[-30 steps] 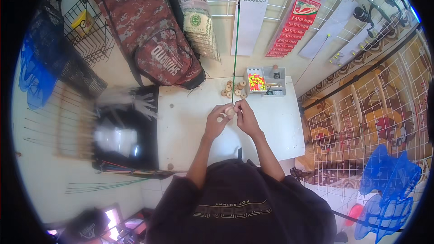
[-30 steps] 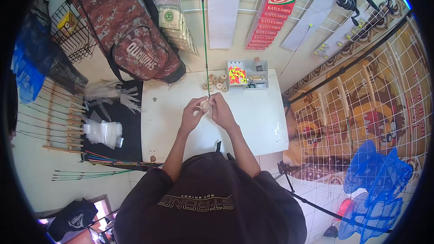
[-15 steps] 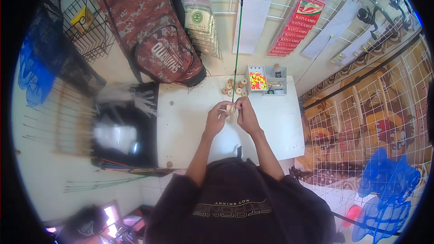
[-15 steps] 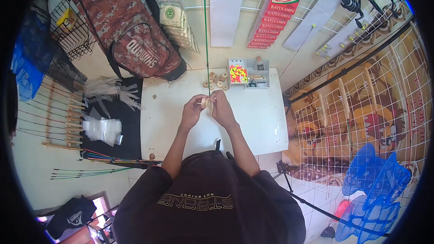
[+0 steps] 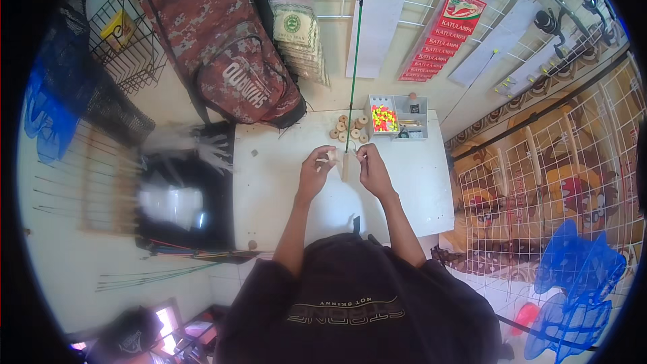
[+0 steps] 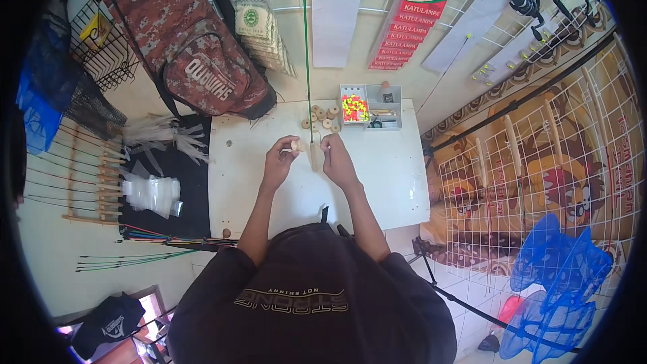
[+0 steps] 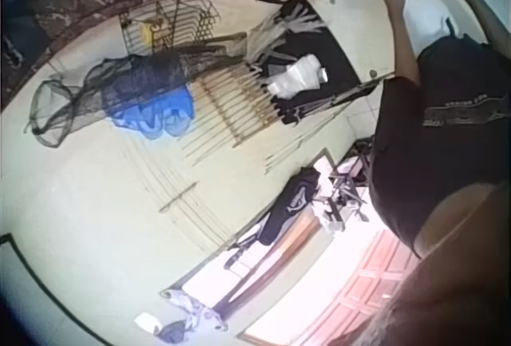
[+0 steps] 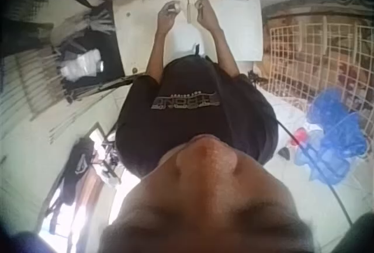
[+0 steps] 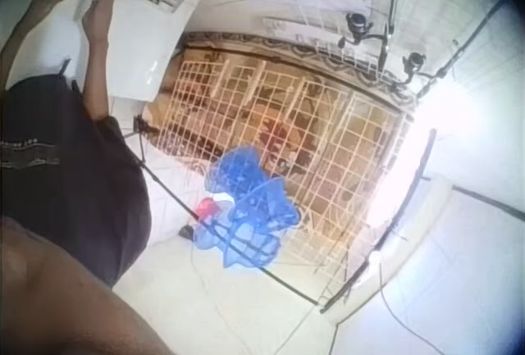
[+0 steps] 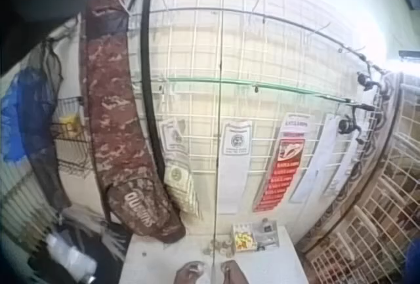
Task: Assembling or preparing fishing lures and components on a retail counter.
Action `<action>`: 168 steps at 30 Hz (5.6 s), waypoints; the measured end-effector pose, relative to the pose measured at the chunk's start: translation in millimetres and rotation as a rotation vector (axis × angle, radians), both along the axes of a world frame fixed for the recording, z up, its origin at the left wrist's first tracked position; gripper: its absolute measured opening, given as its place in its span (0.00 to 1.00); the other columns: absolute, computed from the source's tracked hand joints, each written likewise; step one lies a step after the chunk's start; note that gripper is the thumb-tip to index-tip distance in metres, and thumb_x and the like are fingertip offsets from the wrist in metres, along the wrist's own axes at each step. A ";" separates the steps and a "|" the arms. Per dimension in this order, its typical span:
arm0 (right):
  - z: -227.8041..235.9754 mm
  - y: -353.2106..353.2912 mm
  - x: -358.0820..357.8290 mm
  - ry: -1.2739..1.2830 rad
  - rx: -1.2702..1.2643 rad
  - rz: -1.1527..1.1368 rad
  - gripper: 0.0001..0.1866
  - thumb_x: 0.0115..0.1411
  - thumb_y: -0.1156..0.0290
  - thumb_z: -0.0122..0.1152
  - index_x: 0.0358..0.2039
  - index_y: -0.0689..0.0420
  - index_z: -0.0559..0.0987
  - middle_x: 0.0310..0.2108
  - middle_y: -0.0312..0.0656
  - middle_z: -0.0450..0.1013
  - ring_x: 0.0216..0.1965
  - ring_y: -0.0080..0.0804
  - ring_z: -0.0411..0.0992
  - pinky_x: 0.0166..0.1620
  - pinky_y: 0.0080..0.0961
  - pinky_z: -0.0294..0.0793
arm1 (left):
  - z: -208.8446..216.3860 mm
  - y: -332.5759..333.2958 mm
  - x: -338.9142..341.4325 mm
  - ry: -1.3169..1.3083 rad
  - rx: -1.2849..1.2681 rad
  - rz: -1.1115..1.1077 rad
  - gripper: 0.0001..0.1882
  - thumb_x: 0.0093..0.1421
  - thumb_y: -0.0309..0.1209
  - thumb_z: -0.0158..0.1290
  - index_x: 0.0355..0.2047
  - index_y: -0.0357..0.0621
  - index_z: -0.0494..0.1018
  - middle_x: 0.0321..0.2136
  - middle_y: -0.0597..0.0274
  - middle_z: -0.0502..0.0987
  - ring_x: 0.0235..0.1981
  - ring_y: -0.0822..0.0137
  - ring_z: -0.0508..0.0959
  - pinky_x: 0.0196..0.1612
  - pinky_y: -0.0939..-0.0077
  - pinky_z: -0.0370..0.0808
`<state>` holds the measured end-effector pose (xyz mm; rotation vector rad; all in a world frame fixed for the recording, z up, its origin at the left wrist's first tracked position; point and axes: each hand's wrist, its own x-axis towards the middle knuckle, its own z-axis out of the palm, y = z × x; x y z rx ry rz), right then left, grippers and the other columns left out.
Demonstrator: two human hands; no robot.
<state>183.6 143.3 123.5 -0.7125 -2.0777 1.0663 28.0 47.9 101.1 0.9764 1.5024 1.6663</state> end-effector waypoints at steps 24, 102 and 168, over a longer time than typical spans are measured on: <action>-82.0 11.6 49.7 -0.201 -0.028 -0.220 0.10 0.60 0.71 0.55 0.41 0.58 0.77 0.38 0.44 0.74 0.36 0.37 0.74 0.42 0.30 0.74 | -20.4 -1.7 36.2 0.197 -0.112 -0.024 0.17 0.55 0.29 0.59 0.46 0.46 0.73 0.40 0.66 0.78 0.35 0.75 0.76 0.34 0.80 0.72; 15.8 2.6 43.9 -0.081 -0.467 0.086 0.21 0.58 0.63 0.62 0.50 0.57 0.75 0.36 0.39 0.76 0.37 0.25 0.72 0.41 0.25 0.71 | 9.4 -20.1 65.1 0.425 -0.110 0.177 0.20 0.52 0.27 0.62 0.45 0.50 0.73 0.40 0.65 0.77 0.32 0.70 0.77 0.32 0.76 0.71; 35.8 -7.3 9.9 0.038 -0.081 0.121 0.25 0.57 0.78 0.56 0.56 0.49 0.73 0.53 0.39 0.71 0.52 0.34 0.66 0.50 0.27 0.69 | 17.8 -22.9 25.4 0.331 0.057 0.039 0.17 0.55 0.21 0.55 0.46 0.46 0.74 0.45 0.62 0.76 0.33 0.72 0.76 0.34 0.79 0.71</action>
